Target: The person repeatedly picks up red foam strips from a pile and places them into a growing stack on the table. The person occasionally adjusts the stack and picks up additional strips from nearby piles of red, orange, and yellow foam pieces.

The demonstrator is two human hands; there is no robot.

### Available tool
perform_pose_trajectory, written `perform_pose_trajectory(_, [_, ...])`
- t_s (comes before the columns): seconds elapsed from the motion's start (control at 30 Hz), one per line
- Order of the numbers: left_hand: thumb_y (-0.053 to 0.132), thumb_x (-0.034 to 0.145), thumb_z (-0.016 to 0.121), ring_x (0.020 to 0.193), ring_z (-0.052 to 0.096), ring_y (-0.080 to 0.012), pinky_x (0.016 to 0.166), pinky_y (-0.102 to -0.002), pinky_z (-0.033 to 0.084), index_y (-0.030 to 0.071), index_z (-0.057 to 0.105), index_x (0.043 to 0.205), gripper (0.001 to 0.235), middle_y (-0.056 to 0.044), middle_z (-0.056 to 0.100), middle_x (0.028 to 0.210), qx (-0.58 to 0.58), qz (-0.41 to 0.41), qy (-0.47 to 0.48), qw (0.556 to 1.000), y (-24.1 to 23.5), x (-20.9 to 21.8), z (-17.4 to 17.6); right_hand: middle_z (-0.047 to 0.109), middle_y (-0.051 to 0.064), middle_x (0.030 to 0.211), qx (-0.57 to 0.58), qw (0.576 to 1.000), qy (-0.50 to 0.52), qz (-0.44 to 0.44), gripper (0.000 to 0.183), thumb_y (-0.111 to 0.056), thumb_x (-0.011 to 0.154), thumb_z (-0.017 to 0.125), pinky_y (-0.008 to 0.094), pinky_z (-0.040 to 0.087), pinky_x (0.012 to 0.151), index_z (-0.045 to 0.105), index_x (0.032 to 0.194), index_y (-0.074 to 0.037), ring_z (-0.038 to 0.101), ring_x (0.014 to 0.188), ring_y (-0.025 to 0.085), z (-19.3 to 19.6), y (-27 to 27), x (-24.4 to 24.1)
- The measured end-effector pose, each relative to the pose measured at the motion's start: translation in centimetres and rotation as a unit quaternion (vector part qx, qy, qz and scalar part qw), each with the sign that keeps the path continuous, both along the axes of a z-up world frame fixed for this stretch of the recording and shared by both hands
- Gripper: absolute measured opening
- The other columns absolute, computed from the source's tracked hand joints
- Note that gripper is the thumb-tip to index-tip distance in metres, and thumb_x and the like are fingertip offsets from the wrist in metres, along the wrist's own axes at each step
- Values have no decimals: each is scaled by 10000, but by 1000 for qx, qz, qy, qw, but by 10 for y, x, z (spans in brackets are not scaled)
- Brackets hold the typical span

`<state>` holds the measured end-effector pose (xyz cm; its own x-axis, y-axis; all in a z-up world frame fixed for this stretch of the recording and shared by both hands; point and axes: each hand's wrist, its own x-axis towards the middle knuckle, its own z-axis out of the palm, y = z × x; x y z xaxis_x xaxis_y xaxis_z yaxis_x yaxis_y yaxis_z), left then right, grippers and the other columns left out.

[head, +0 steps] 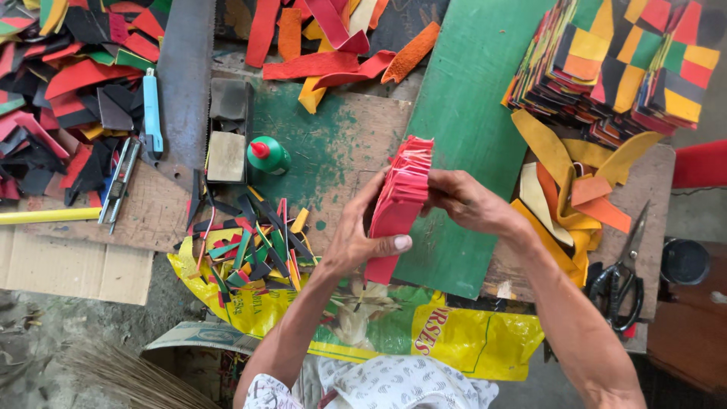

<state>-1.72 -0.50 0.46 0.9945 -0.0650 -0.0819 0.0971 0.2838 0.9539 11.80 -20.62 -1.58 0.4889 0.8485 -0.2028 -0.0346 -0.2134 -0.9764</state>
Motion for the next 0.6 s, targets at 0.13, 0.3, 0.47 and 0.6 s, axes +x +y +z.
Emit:
perform_pose_trajectory(0.13, [456,631,881,1340,553,-287,1175,-414,417,-38,363,1573,1183,-166,562,1393,189,4,-17,982,5,-9,9,763,70,1028,-148,964,-197,-100,258,6,943,661,277,579,791,729,1181,-65,717,869,122,8,8,62])
perform_pose_trajectory(0.3, [310,521,853,1113,546,-393,1003,-502,399,-167,292,1499,1225,-256,549,1237,493,-61,-161,853,-14,-5,5,675,130,972,-135,858,-481,-117,221,-60,826,815,428,472,871,725,1020,-6,601,938,301,-21,74,119])
perform_pose_trajectory(0.47, [203,468,759,1073,542,-339,935,-474,392,-84,425,1402,1033,-193,544,1160,602,-67,-175,776,-35,5,-15,660,130,945,-123,774,-615,-92,199,-46,735,816,457,466,863,741,917,-76,592,941,352,-43,119,141])
perform_pose_trajectory(0.6, [210,440,768,1087,520,-330,954,-475,384,-102,403,1427,1098,-194,525,1195,592,-78,-169,784,-33,1,-24,714,111,1059,-26,871,-471,-136,147,27,938,747,435,530,943,720,1065,-42,668,1030,306,0,109,135])
